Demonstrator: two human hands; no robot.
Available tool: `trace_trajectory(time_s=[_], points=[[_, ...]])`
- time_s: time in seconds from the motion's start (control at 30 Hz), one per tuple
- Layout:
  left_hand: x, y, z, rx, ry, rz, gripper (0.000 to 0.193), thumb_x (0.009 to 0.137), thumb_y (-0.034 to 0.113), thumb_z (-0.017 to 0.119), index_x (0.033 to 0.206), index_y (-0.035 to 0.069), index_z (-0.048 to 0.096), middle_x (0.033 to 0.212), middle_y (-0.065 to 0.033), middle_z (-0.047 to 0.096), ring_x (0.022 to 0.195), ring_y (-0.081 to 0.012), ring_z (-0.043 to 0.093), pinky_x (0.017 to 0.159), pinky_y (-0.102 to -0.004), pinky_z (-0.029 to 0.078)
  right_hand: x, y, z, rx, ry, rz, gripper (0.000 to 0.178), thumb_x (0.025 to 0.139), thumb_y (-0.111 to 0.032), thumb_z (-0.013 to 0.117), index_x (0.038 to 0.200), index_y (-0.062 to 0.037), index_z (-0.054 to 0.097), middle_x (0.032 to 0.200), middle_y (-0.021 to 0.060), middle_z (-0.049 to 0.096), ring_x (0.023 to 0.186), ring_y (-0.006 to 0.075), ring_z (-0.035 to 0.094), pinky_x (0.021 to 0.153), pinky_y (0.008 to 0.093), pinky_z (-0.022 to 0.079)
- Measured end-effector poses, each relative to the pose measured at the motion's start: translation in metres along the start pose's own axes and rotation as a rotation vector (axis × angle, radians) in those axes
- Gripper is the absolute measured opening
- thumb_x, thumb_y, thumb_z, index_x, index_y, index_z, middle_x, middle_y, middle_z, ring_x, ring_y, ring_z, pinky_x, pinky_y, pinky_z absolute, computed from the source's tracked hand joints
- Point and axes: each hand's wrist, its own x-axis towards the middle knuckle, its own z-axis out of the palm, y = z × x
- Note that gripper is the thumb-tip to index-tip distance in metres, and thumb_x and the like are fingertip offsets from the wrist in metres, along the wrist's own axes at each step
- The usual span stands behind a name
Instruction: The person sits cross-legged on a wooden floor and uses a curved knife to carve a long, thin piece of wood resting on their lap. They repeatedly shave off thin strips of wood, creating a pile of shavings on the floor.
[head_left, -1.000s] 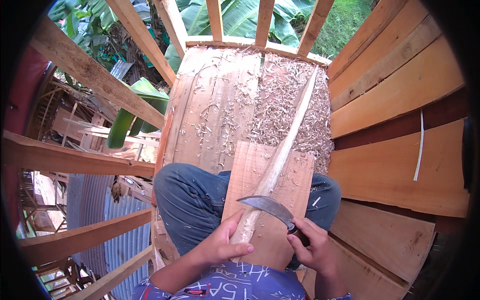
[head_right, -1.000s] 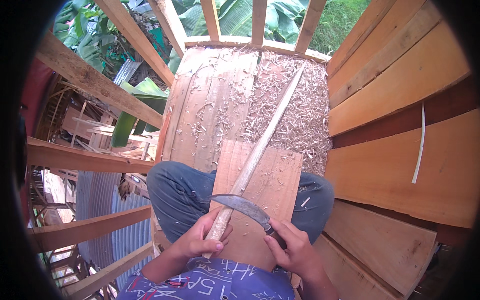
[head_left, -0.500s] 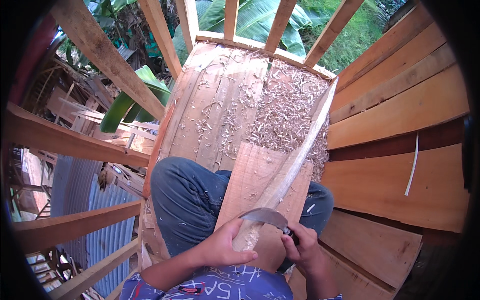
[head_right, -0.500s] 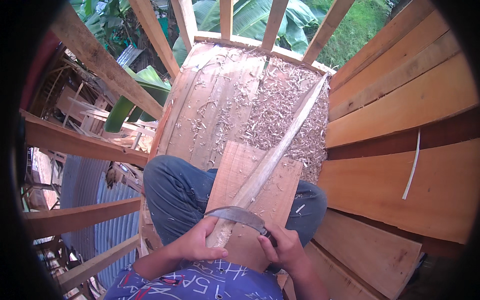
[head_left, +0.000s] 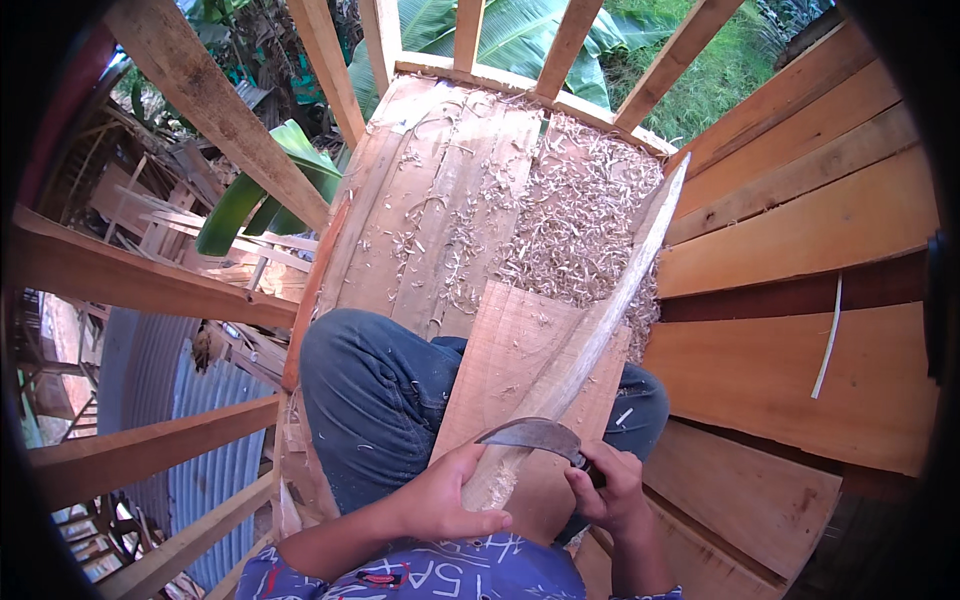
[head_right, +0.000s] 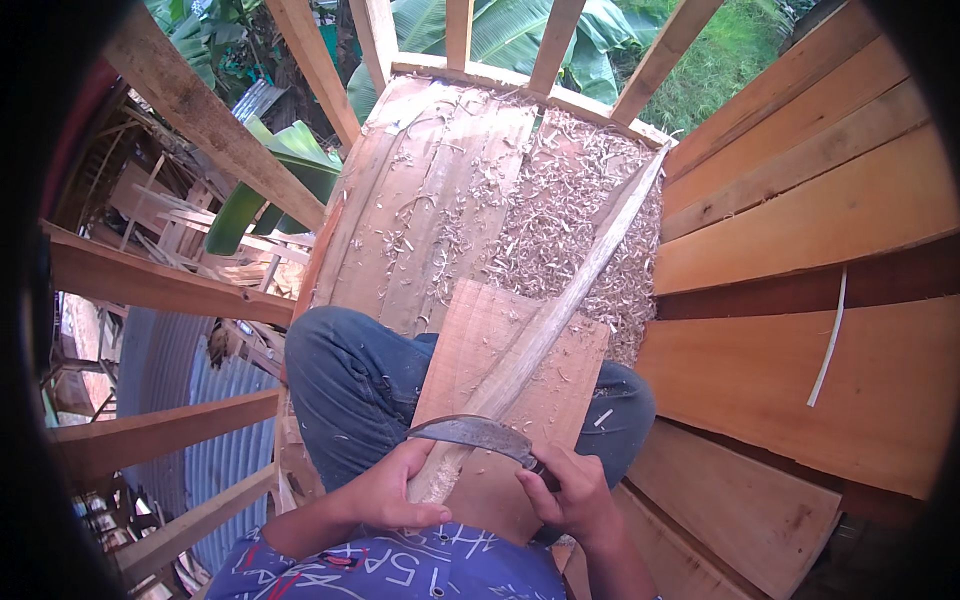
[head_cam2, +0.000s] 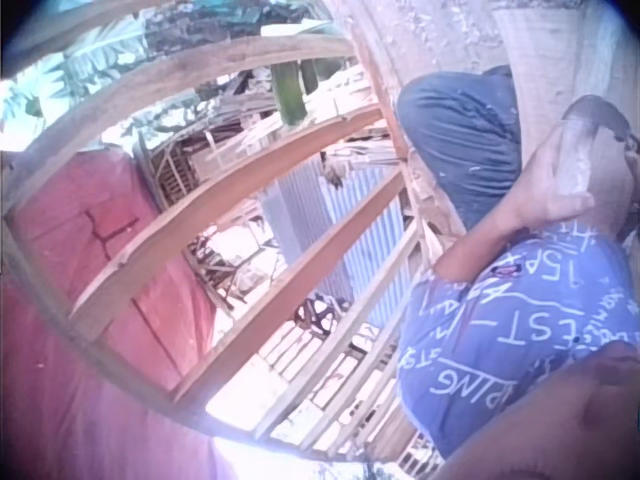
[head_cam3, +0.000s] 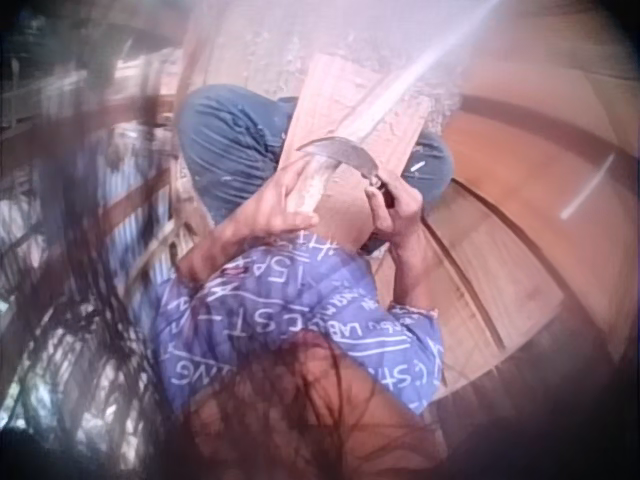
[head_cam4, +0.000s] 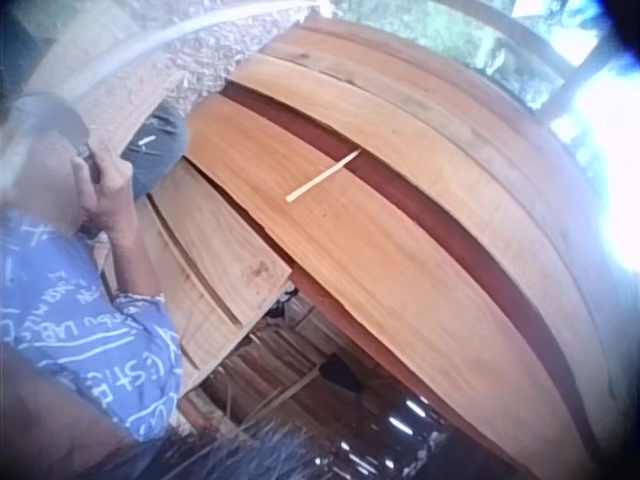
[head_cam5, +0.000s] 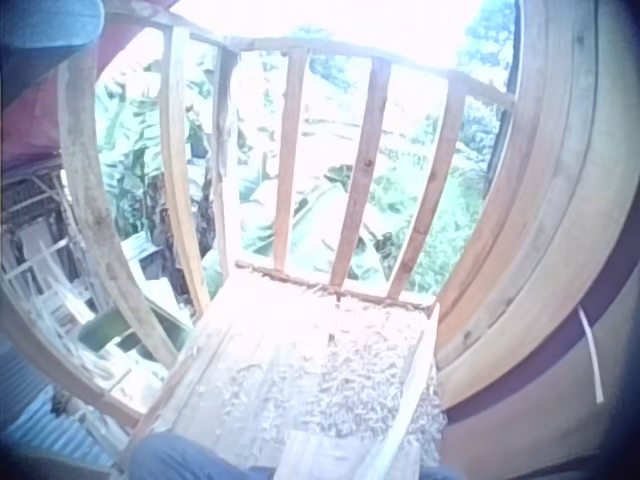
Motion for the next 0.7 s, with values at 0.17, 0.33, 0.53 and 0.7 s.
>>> trace_trajectory(time_s=[0.17,0.33,0.53,0.7], points=[[0.002,0.001,-0.002,0.062,0.023,0.019,0.082,0.071,0.021,0.076,0.136,-0.006,0.033,0.119,-0.0141,0.055,0.11,-0.0164,0.052,0.095,-0.0293,0.041,0.004,-0.005,-0.002,0.09,0.107,0.299,0.015,0.081,-0.005,0.068,0.092,0.0023,0.062,0.062,0.0082,0.056,0.05,0.0141,0.056,0.049,0.0257,0.043],[0.003,-0.001,-0.005,0.263,0.063,0.073,0.074,0.07,0.021,0.077,0.128,-0.005,0.039,0.1,-0.0157,0.061,0.094,-0.0181,0.06,0.082,-0.0303,0.048,-0.009,-0.001,0.01,-0.034,0.042,0.077,0.02,0.078,-0.009,0.074,0.089,0.0006,0.06,0.06,0.0076,0.054,0.051,0.014,0.057,0.048,0.0256,0.043],[0.003,0.017,0.005,0.411,0.117,0.001,0.066,0.068,0.022,0.078,0.117,-0.004,0.043,0.089,-0.02,0.064,0.081,-0.0246,0.067,0.074,-0.0341,0.052,-0.013,0.009,-0.006,0.218,0.312,0.32,0.017,0.083,-0.013,0.067,0.084,-0.0012,0.054,0.058,0.0081,0.051,0.048,0.0183,0.055,0.047,0.0291,0.042],[0.002,0.011,0.008,0.526,0.223,-0.029,0.065,0.065,0.019,0.08,0.114,-0.003,0.045,0.091,-0.0154,0.064,0.084,-0.0185,0.065,0.075,-0.0317,0.051,-0.007,-0.004,0.01,-0.128,0.06,-0.015,0.019,0.086,-0.019,0.065,0.081,-0.0026,0.056,0.058,0.0102,0.052,0.046,0.0251,0.056,0.045,0.033,0.043]])
